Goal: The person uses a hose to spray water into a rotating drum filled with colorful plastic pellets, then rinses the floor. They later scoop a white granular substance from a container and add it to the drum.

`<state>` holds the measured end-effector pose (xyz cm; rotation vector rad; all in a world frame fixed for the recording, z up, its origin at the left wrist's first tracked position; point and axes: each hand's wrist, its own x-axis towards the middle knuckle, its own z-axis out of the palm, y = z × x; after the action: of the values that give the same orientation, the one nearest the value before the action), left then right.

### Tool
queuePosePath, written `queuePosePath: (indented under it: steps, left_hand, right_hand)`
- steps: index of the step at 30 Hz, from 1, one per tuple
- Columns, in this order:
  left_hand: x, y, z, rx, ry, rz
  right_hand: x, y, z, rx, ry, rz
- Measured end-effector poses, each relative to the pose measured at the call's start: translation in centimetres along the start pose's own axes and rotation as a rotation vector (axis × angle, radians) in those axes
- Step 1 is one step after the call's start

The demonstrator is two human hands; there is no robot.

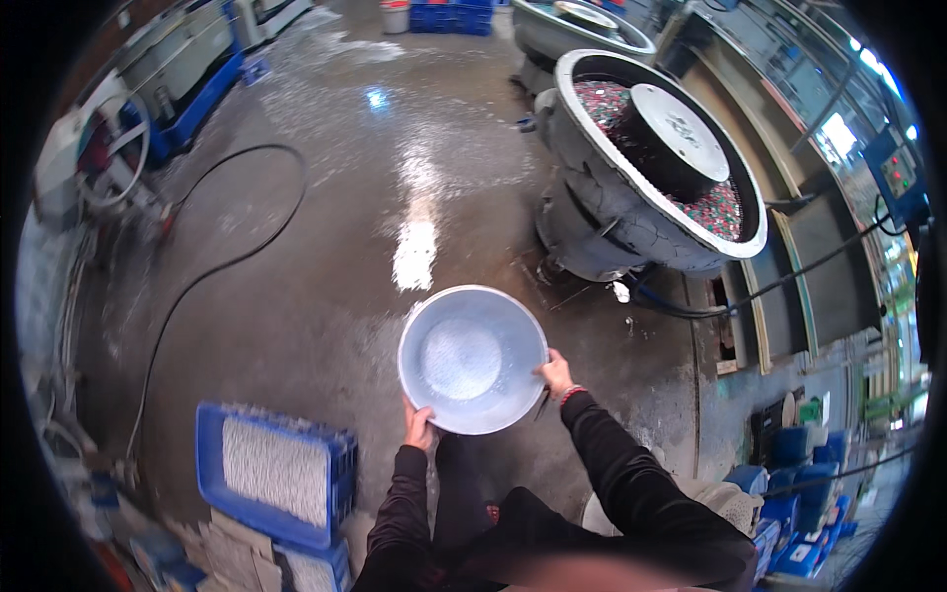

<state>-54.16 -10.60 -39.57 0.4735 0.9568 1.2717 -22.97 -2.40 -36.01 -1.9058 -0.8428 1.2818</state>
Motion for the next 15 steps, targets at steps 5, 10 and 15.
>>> queuePosePath:
  steps: [5, 10, 15]
  left_hand:
    - [12.6, -1.2, -1.5, 0.024, 0.105, -0.235]
    - [17.4, -0.4, -0.1, 0.424, 0.110, -0.381]
    - [13.0, 3.1, 8.4, 0.103, -0.088, -0.121]
  right_hand:
    - [10.5, 0.0, 3.6, 0.120, 0.045, 0.084]
    - [14.9, -1.7, 3.8, 0.306, 0.029, 0.075]
    - [11.0, -5.1, -2.2, 0.420, 0.079, 0.046]
